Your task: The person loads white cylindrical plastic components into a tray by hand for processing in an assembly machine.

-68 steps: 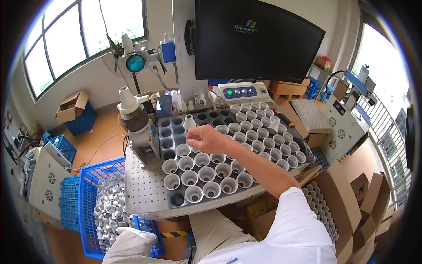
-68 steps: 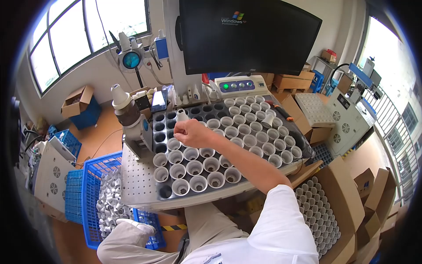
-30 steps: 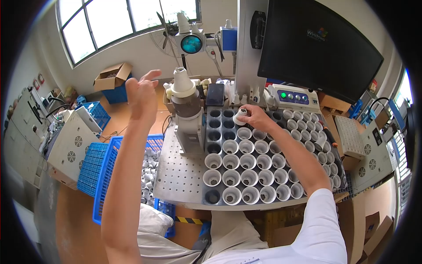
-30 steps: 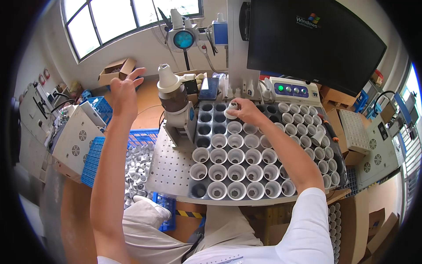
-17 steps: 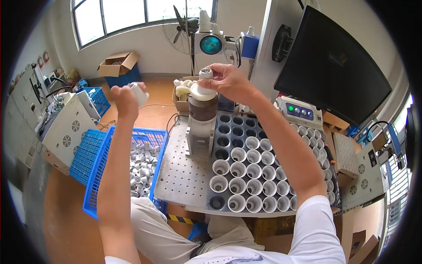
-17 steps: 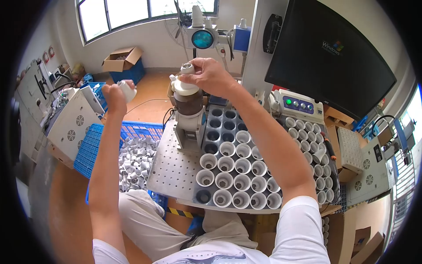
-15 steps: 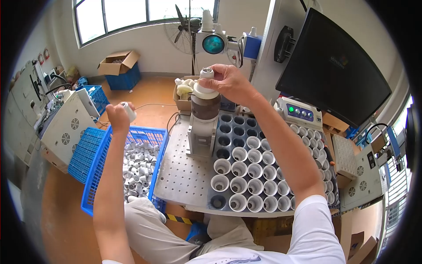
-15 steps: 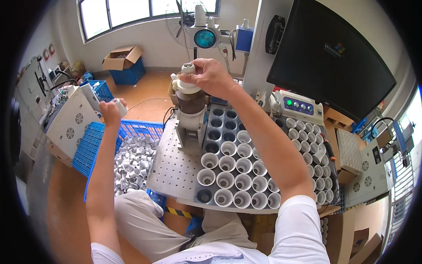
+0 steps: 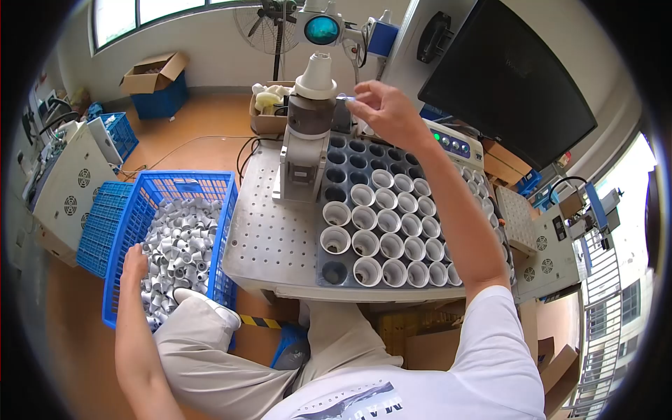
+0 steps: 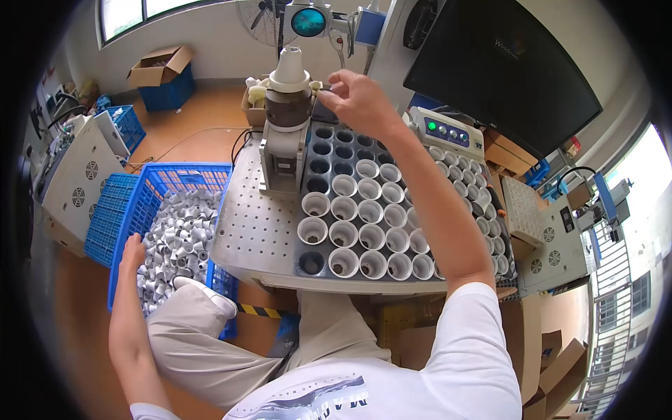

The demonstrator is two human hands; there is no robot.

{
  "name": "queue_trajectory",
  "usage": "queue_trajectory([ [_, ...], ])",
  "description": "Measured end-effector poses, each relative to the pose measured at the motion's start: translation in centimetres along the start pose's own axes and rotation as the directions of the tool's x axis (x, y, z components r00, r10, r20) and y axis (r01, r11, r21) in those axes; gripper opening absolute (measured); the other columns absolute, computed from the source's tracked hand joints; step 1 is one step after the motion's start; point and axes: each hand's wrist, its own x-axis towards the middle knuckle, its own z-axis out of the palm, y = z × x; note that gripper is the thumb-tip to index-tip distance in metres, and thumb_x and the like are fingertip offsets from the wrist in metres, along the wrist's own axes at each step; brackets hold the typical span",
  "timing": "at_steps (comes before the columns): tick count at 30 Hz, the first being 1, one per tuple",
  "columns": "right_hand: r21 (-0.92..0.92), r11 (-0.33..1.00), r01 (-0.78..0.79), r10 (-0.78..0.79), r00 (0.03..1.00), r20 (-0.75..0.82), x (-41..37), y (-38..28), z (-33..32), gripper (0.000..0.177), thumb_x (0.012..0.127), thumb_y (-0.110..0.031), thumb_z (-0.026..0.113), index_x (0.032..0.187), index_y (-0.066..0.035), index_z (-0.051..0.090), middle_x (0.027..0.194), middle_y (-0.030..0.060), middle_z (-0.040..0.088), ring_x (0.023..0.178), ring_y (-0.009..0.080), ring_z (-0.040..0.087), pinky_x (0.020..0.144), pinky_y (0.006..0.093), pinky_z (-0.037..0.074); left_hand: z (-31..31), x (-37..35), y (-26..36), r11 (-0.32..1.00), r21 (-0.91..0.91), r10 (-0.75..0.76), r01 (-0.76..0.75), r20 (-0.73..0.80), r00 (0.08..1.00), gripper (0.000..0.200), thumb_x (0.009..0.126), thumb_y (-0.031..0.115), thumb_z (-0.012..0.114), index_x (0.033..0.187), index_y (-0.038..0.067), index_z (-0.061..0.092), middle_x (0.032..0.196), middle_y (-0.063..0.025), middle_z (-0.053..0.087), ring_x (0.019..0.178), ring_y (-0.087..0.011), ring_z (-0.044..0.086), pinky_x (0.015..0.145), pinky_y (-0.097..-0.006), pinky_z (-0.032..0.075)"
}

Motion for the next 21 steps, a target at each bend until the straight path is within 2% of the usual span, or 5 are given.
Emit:
queue_trajectory([
  [3,-0.195,0.978,-0.078,0.153,0.900,0.408,-3.9,-1.4,0.6,0.059,0.082,-0.040,0.067,0.119,0.004,0.057,0.108,0.0208,0.066,0.101,0.0287,0.064,0.089,0.0365,0.049,-0.3,-0.6,2.1,1.000,0.002,0.016,-0.016,0.087,0.996,0.023,0.082,0.005,0.042,0.097,-0.004,0.057,0.106,-0.0279,0.059,0.107,-0.0435,0.054,0.090,-0.0492,0.043],
  [7,-0.424,0.906,0.020,0.270,0.744,0.612,-8.1,-4.0,4.6,0.056,0.080,-0.047,0.066,0.111,-0.001,0.062,0.101,0.0189,0.067,0.097,0.0338,0.064,0.086,0.0413,0.050,-0.3,0.9,4.5,0.996,-0.017,0.089,-0.088,0.064,0.994,0.023,0.080,0.004,0.042,0.095,-0.005,0.057,0.106,-0.0285,0.058,0.107,-0.0441,0.053,0.090,-0.0493,0.043],
  [9,-0.406,0.911,0.079,0.205,0.767,0.609,-9.1,-2.8,7.0,0.064,0.079,-0.051,0.063,0.118,0.000,0.059,0.104,0.0214,0.066,0.101,0.0353,0.062,0.088,0.0411,0.049,0.7,2.1,5.0,0.988,-0.078,0.138,-0.136,0.030,0.990,0.022,0.077,0.004,0.042,0.092,-0.006,0.055,0.103,-0.0299,0.057,0.104,-0.0460,0.052,0.089,-0.0499,0.042],
  [16,-0.165,0.982,-0.092,0.162,0.857,0.489,-7.8,-1.5,4.4,0.051,0.076,-0.044,0.065,0.106,-0.003,0.066,0.101,0.0223,0.066,0.095,0.0347,0.064,0.083,0.0396,0.051,0.2,2.6,8.8,0.982,-0.096,0.164,-0.161,0.027,0.986,0.025,0.080,0.006,0.043,0.098,-0.007,0.056,0.107,-0.0309,0.057,0.106,-0.0462,0.052,0.092,-0.0493,0.042],
  [21,0.149,0.968,-0.200,0.211,0.975,-0.063,-3.5,9.3,2.7,0.050,0.072,-0.033,0.070,0.108,0.001,0.058,0.098,0.0200,0.064,0.090,0.0286,0.062,0.082,0.0344,0.048,0.9,3.6,8.3,0.990,-0.061,0.133,-0.127,0.113,0.985,0.027,0.082,0.009,0.045,0.103,-0.003,0.054,0.113,-0.0289,0.056,0.108,-0.0457,0.052,0.093,-0.0501,0.043],
])
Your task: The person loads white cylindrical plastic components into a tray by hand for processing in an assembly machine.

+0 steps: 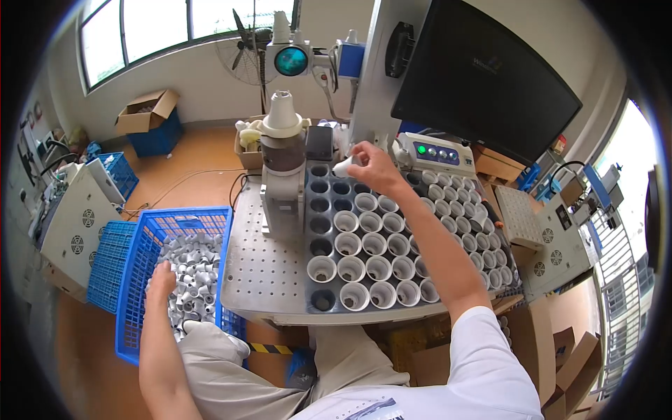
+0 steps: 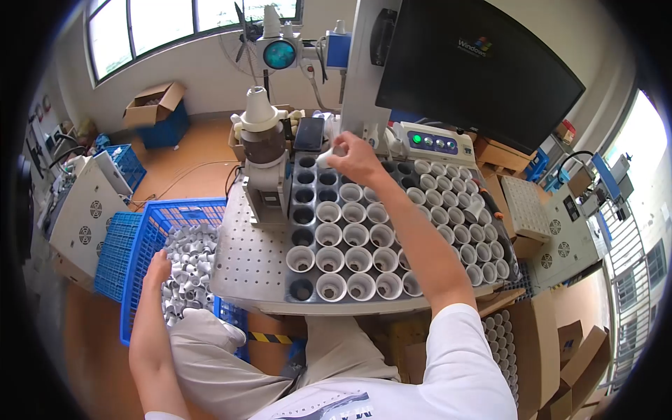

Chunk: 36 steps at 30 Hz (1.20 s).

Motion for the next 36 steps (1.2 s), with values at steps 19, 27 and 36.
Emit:
queue_trajectory([
  [19,0.078,0.997,-0.001,0.015,0.983,-0.185,-0.6,7.0,3.7,0.031,0.069,-0.019,0.069,0.072,-0.003,0.043,0.066,0.0093,0.050,0.063,0.0194,0.045,0.062,0.0329,0.042,-2.4,-1.8,5.5,0.979,-0.075,-0.184,0.191,0.091,0.979,0.035,0.081,0.008,0.044,0.112,-0.003,0.056,0.122,-0.0272,0.055,0.118,-0.0405,0.049,0.100,-0.0452,0.040],
  [27,0.040,0.999,0.006,0.002,0.982,-0.187,-0.8,6.3,3.6,0.034,0.071,-0.023,0.071,0.072,-0.003,0.043,0.065,0.0095,0.051,0.063,0.0194,0.046,0.061,0.0334,0.042,-1.3,-1.4,4.1,0.986,-0.068,-0.151,0.155,0.058,0.987,0.036,0.083,0.010,0.046,0.114,-0.003,0.055,0.119,-0.0271,0.056,0.116,-0.0406,0.050,0.099,-0.0452,0.041],
  [36,0.048,0.999,-0.016,0.024,0.984,-0.175,-0.7,6.6,3.6,0.035,0.071,-0.025,0.071,0.072,-0.003,0.044,0.066,0.0100,0.051,0.063,0.0207,0.047,0.062,0.0341,0.043,-1.5,-1.8,4.2,0.993,-0.024,-0.114,0.116,0.056,0.992,0.036,0.083,0.011,0.043,0.114,-0.005,0.054,0.120,-0.0283,0.055,0.116,-0.0409,0.050,0.099,-0.0460,0.040],
])
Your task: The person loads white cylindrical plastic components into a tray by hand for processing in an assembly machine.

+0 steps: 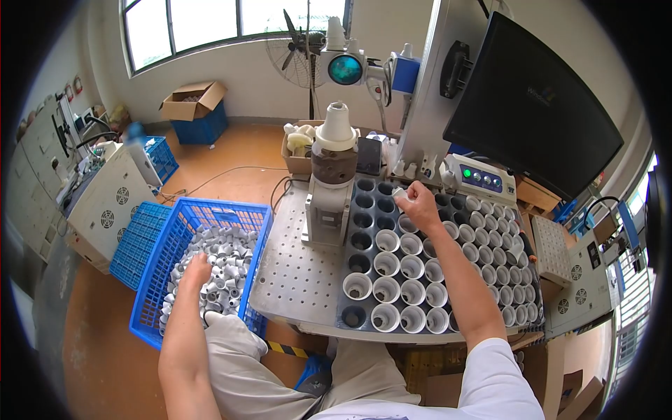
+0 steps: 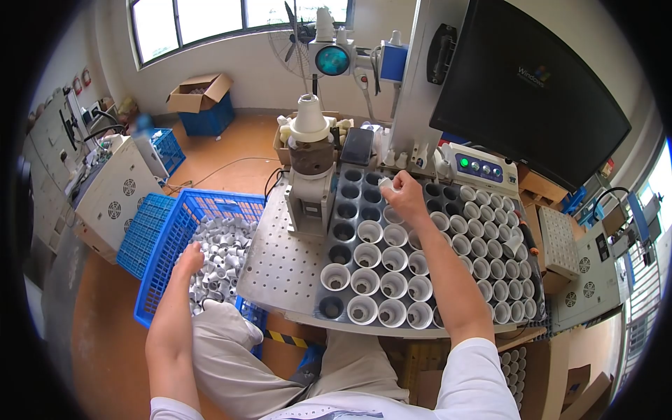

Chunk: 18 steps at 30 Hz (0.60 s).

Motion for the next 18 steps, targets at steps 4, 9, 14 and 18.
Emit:
queue_trajectory([
  [4,-0.007,1.000,0.009,-0.009,1.000,-0.009,0.0,-0.1,-0.1,0.035,0.071,-0.025,0.071,0.071,-0.003,0.044,0.065,0.0099,0.052,0.063,0.0207,0.048,0.062,0.0341,0.043,-0.7,-0.7,1.0,0.999,0.006,-0.037,0.037,0.011,0.999,0.037,0.083,0.011,0.042,0.115,-0.003,0.053,0.122,-0.0266,0.055,0.118,-0.0405,0.049,0.100,-0.0460,0.039],
  [9,0.000,1.000,-0.004,0.004,1.000,-0.003,-0.1,-0.1,-0.1,0.035,0.071,-0.025,0.071,0.071,-0.003,0.044,0.065,0.0100,0.052,0.063,0.0211,0.048,0.062,0.0342,0.043,-1.0,-1.0,1.2,0.998,-0.016,-0.065,0.065,0.016,0.998,0.038,0.084,0.012,0.042,0.117,-0.002,0.053,0.124,-0.0264,0.054,0.120,-0.0398,0.048,0.102,-0.0459,0.038],
  [14,-0.025,1.000,0.015,-0.015,1.000,-0.007,-0.1,-0.4,-0.1,0.035,0.071,-0.025,0.071,0.071,-0.002,0.044,0.065,0.0105,0.052,0.062,0.0220,0.048,0.062,0.0345,0.043,-1.7,-1.5,1.9,0.998,-0.002,-0.063,0.063,0.042,0.997,0.038,0.084,0.012,0.042,0.118,-0.003,0.052,0.124,-0.0283,0.053,0.120,-0.0406,0.048,0.102,-0.0458,0.038],
  [18,-0.026,0.999,0.018,-0.018,1.000,-0.004,0.0,-0.2,-0.2,0.035,0.071,-0.025,0.071,0.071,-0.002,0.044,0.065,0.0111,0.051,0.062,0.0227,0.048,0.062,0.0350,0.043,-1.5,-1.2,1.6,0.998,-0.017,-0.063,0.064,0.035,0.997,0.037,0.084,0.013,0.043,0.116,-0.003,0.052,0.123,-0.0289,0.053,0.119,-0.0412,0.048,0.102,-0.0461,0.038],
])
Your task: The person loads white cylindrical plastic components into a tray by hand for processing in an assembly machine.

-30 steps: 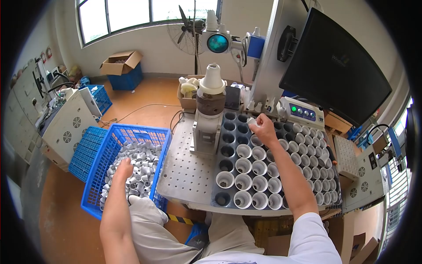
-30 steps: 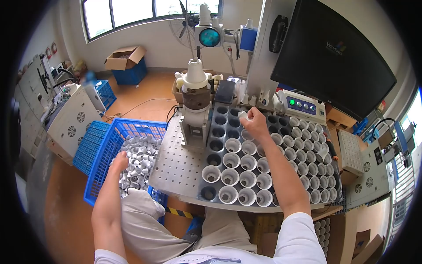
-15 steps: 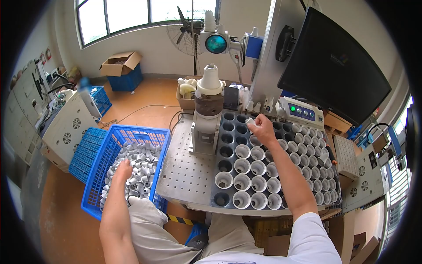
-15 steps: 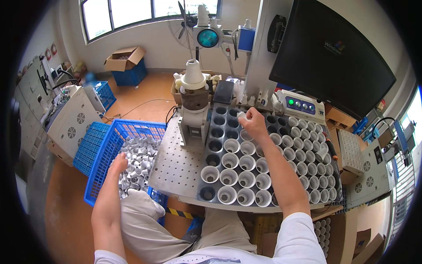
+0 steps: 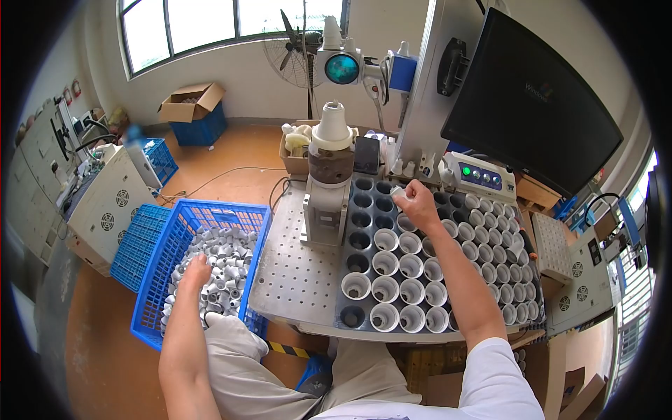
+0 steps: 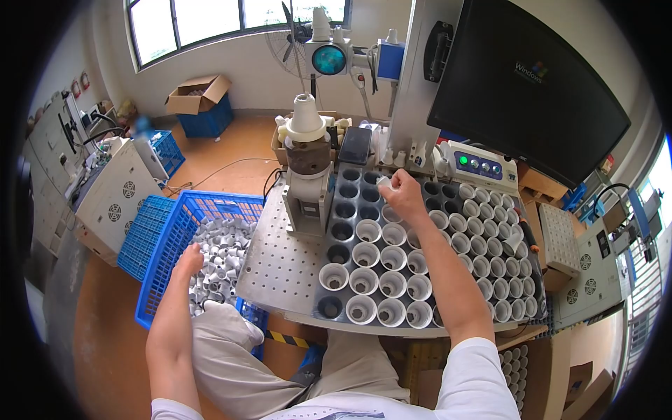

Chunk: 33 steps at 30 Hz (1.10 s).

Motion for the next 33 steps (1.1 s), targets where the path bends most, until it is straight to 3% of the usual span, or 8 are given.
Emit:
queue_trajectory([
  [19,0.010,1.000,-0.016,0.016,1.000,0.003,0.0,0.0,0.0,0.035,0.070,-0.026,0.070,0.071,-0.002,0.044,0.065,0.0109,0.051,0.063,0.0224,0.048,0.063,0.0347,0.043,1.1,1.0,-1.3,0.997,0.037,0.072,-0.072,-0.016,0.997,0.036,0.085,0.016,0.046,0.115,-0.003,0.050,0.120,-0.0299,0.053,0.115,-0.0425,0.050,0.100,-0.0483,0.039],
  [22,0.019,1.000,-0.014,0.014,1.000,0.000,0.0,-0.1,0.0,0.035,0.070,-0.025,0.070,0.071,-0.002,0.044,0.066,0.0110,0.051,0.063,0.0222,0.048,0.062,0.0350,0.043,2.4,3.4,-1.4,0.992,-0.018,0.115,-0.126,-0.289,0.950,0.029,0.083,0.015,0.047,0.104,-0.003,0.056,0.112,-0.0291,0.057,0.110,-0.0419,0.053,0.096,-0.0486,0.041],
  [24,0.037,0.999,-0.033,0.032,0.999,0.013,0.1,0.1,-0.1,0.034,0.071,-0.024,0.070,0.070,-0.003,0.044,0.065,0.0084,0.050,0.062,0.0194,0.047,0.061,0.0335,0.043,-1.7,4.4,3.2,0.918,-0.370,0.020,-0.139,-0.307,0.951,0.023,0.081,0.014,0.046,0.088,-0.002,0.061,0.099,-0.0260,0.063,0.100,-0.0396,0.058,0.088,-0.0457,0.044],
  [25,0.045,0.998,-0.041,0.039,0.999,0.024,0.2,0.1,-0.1,0.034,0.072,-0.024,0.071,0.069,-0.004,0.044,0.064,0.0071,0.050,0.062,0.0179,0.047,0.061,0.0327,0.042,-1.7,6.2,4.8,0.853,-0.327,0.133,-0.406,-0.617,0.776,0.022,0.079,0.014,0.045,0.077,-0.001,0.061,0.088,-0.0217,0.065,0.088,-0.0348,0.061,0.080,-0.0422,0.045],
  [26,0.125,0.988,-0.087,0.083,0.996,0.038,0.5,0.1,0.0,0.033,0.072,-0.023,0.071,0.069,-0.005,0.044,0.064,0.0053,0.048,0.062,0.0162,0.046,0.060,0.0313,0.042,-3.6,7.1,8.0,0.805,-0.384,0.138,-0.452,-0.620,0.773,0.014,0.082,0.009,0.043,0.079,0.000,0.054,0.083,-0.0157,0.064,0.082,-0.0245,0.060,0.077,-0.0384,0.046],
  [27,0.201,0.971,-0.130,0.121,0.991,0.056,1.0,0.1,0.1,0.033,0.073,-0.022,0.072,0.068,-0.006,0.043,0.064,0.0034,0.047,0.061,0.0144,0.045,0.060,0.0298,0.041,-7.5,4.6,13.2,0.707,-0.496,0.111,-0.504,-0.625,0.772,0.011,0.082,0.006,0.042,0.088,0.000,0.048,0.089,-0.0138,0.066,0.085,-0.0208,0.061,0.080,-0.0348,0.046],
  [29,0.368,0.915,-0.167,0.150,0.986,0.076,2.4,-1.9,-0.8,0.033,0.075,-0.019,0.074,0.066,-0.010,0.043,0.064,-0.0029,0.043,0.061,0.0077,0.041,0.055,0.0247,0.036,-12.0,4.0,21.2,0.410,-0.503,0.217,-0.761,-0.757,0.617,0.005,0.082,0.000,0.042,0.087,-0.002,0.042,0.098,-0.0117,0.066,0.087,-0.0166,0.059,0.082,-0.0318,0.044],
  [33,0.658,0.749,0.077,-0.032,0.996,-0.080,6.6,-9.8,-2.6,0.032,0.079,-0.018,0.073,0.067,-0.011,0.045,0.065,-0.0044,0.043,0.060,0.0045,0.039,0.051,0.0231,0.030,-17.6,-0.1,33.9,0.328,-0.620,0.221,-0.712,-0.683,0.696,0.009,0.080,0.004,0.040,0.084,-0.003,0.040,0.083,-0.0125,0.064,0.074,-0.0185,0.053,0.077,-0.0298,0.042],
])
